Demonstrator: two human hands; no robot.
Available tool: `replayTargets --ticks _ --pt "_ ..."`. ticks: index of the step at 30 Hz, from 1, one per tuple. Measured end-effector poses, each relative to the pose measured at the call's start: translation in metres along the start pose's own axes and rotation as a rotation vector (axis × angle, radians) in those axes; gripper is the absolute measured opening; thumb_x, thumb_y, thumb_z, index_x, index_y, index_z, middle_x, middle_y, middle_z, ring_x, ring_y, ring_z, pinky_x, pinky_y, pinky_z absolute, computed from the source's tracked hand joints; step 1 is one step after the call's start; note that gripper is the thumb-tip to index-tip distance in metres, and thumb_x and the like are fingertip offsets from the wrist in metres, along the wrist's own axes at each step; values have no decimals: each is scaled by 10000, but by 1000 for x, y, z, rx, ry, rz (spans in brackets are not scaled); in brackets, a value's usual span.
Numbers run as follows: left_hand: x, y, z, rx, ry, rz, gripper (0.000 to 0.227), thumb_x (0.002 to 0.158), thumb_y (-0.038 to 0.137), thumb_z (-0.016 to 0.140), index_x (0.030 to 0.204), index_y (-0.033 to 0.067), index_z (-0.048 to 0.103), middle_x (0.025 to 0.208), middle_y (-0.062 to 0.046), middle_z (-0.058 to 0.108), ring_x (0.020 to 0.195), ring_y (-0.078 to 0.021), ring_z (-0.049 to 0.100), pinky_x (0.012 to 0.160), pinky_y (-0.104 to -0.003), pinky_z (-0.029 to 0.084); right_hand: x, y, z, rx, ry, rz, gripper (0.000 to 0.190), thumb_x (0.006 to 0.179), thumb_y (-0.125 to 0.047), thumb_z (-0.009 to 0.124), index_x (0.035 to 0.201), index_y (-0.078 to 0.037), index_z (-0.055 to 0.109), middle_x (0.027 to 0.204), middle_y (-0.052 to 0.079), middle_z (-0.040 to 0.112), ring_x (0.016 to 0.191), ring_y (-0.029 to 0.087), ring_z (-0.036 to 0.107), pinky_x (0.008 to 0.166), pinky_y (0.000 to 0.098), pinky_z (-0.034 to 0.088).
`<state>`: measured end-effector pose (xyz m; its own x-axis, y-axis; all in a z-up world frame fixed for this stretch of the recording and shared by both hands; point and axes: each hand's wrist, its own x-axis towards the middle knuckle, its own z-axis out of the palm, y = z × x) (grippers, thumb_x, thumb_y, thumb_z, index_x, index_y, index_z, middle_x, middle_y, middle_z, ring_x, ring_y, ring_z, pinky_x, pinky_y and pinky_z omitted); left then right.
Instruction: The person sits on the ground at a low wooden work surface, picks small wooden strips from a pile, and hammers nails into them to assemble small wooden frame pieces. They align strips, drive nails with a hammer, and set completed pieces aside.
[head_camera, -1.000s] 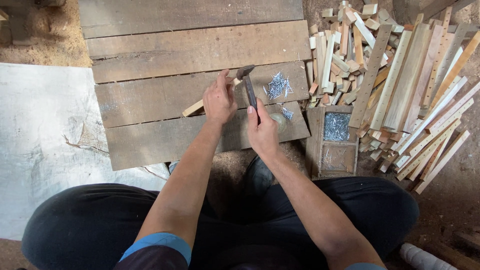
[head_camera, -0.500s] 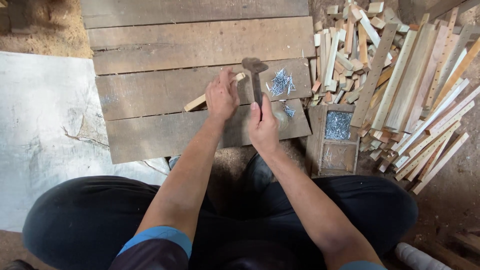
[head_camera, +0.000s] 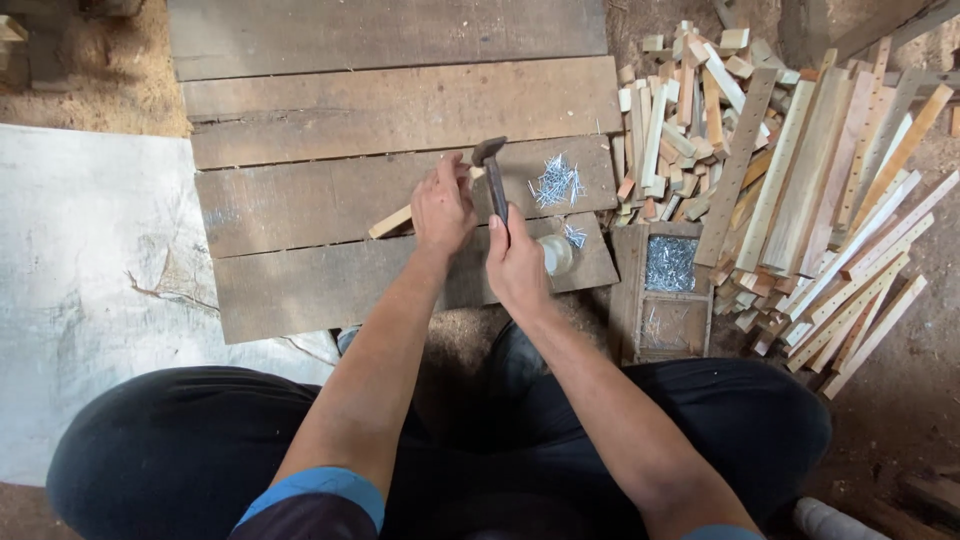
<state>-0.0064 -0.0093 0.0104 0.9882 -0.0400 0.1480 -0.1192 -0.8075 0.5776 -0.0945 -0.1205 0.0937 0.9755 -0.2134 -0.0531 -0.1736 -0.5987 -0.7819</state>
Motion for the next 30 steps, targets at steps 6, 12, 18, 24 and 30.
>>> replayTargets --ticks 6,12,18,24,30 --pt "4 3 -2 47 -42 -33 335 1007 178 552 1334 133 496 1061 -29 724 981 -276 708 838 -423 533 20 4 -2 18 -128 190 362 1069 -407 428 1185 -107 596 888 304 678 882 529 666 710 602 501" --pt "-5 -25 -4 197 -37 -38 282 994 213 580 1272 199 535 1004 -20 690 991 -258 675 830 -407 516 31 -1 9 632 -140 529 363 1086 -368 413 1192 -79 605 597 25 521 351 106 440 282 247 401" --pt "-3 -30 -19 278 9 -35 282 933 331 722 1142 178 610 943 -15 628 926 -234 650 819 -371 526 41 23 32 298 -181 388 458 1030 -274 519 1370 32 538 589 163 681 395 213 645 316 308 555" --pt "2 -30 -9 299 -45 28 246 948 340 692 1104 163 623 941 -33 619 920 -245 654 804 -389 532 53 47 33 -306 -151 111 240 835 -351 766 699 -158 723 592 54 689 632 327 730 588 403 580" --pt "2 -34 4 223 -60 12 228 922 229 725 1111 147 627 932 -45 630 903 -255 669 790 -388 538 103 98 1 -262 53 118 67 850 -207 764 891 -240 806 774 44 766 809 382 733 720 491 592"
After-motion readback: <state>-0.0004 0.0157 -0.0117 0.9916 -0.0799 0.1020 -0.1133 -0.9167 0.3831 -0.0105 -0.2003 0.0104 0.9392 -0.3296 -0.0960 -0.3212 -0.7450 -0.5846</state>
